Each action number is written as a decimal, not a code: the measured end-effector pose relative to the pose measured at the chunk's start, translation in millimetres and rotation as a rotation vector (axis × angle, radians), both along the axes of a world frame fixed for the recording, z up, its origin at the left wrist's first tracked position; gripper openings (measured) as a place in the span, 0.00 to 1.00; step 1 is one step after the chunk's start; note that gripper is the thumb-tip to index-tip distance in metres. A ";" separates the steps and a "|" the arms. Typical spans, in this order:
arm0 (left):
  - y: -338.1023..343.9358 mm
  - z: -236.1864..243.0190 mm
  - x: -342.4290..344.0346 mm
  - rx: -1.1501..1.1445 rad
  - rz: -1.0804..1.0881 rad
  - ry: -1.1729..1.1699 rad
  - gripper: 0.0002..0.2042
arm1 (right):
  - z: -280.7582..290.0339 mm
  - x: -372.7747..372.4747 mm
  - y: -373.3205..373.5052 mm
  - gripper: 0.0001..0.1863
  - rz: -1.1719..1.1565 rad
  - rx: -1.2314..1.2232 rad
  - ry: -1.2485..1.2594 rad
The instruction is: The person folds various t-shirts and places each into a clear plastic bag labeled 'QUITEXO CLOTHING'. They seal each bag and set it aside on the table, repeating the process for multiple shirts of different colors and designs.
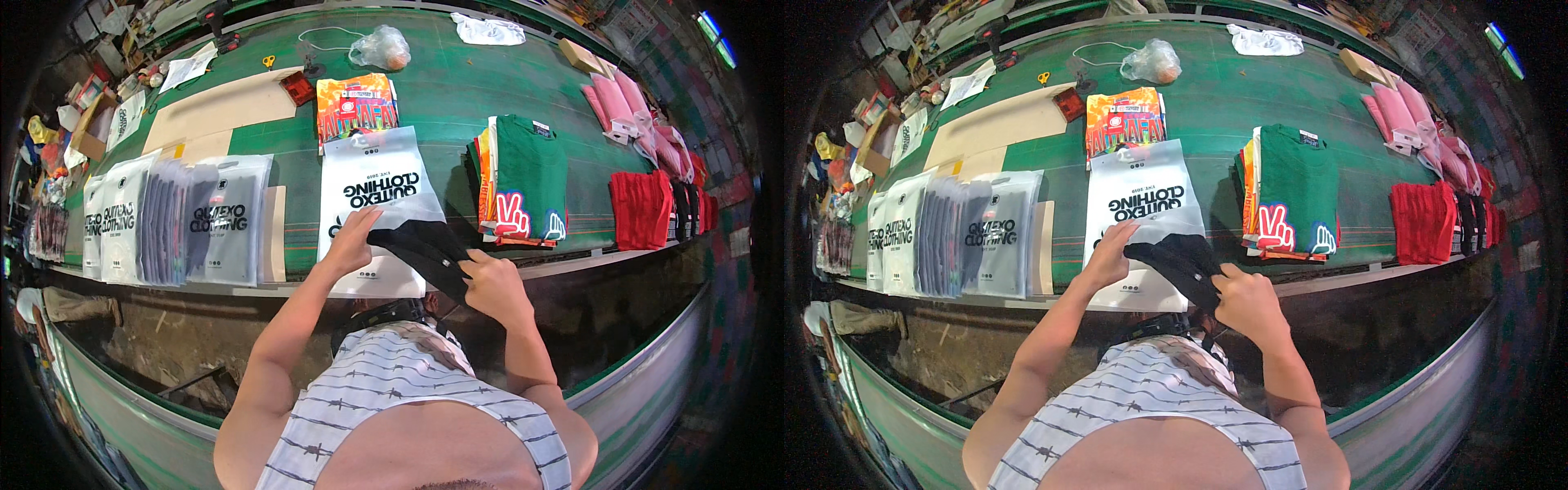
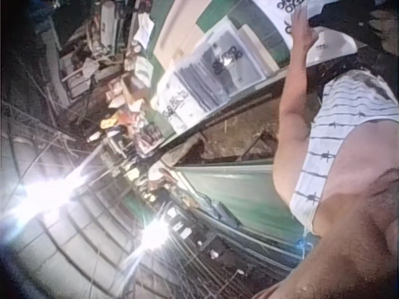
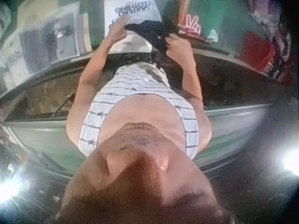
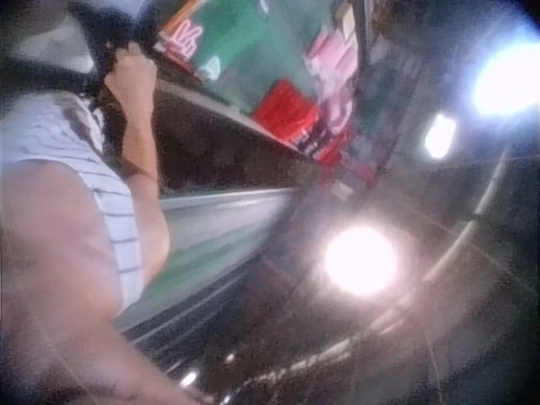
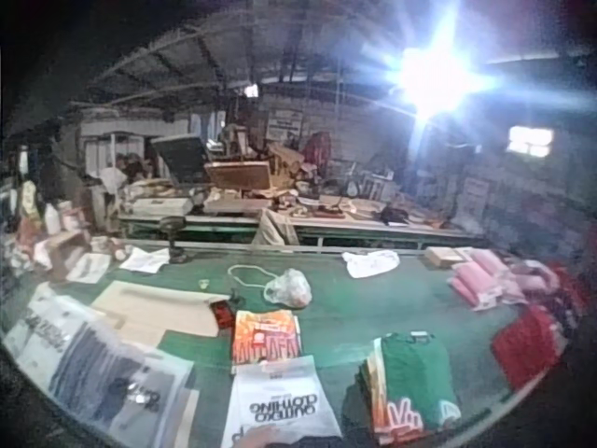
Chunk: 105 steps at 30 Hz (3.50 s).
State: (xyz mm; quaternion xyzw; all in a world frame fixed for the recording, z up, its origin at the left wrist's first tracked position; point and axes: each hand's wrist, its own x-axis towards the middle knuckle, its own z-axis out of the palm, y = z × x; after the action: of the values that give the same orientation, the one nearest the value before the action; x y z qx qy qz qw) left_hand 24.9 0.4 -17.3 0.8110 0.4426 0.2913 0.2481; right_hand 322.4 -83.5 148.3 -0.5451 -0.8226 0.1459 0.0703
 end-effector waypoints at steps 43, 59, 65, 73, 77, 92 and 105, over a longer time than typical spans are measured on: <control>10.4 -78.6 -5.4 -0.649 0.746 -0.478 0.31 | -277.0 -44.9 65.8 0.33 0.335 0.049 -0.137; 48.3 -42.6 41.8 -1.116 0.626 -1.201 0.13 | -197.6 -48.5 52.4 0.30 0.112 0.221 0.269; 73.7 5.1 64.7 -1.260 0.413 -1.690 0.11 | -191.3 -24.4 -21.3 0.19 0.301 0.535 0.714; 26.5 73.1 109.1 -0.869 0.213 -1.888 0.14 | -134.3 -69.2 53.5 0.45 -0.078 -0.226 1.688; 12.4 58.7 108.6 -1.003 0.216 -1.899 0.16 | -68.9 -90.6 83.5 0.23 -0.515 -0.078 1.477; -52.1 108.2 -27.5 -0.932 -0.214 -1.241 0.15 | -17.8 -75.2 112.0 0.20 -0.033 -0.133 1.513; -18.3 31.6 -36.6 -0.870 0.336 -1.242 0.17 | -61.7 -47.1 156.8 0.26 -0.201 -0.642 1.547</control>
State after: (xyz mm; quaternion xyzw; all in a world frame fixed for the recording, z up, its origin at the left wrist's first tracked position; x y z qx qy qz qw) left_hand -11.6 -17.9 14.4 0.2506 0.4138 0.5262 0.6994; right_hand 275.4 73.3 86.6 -0.3556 -0.4087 0.6981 0.4681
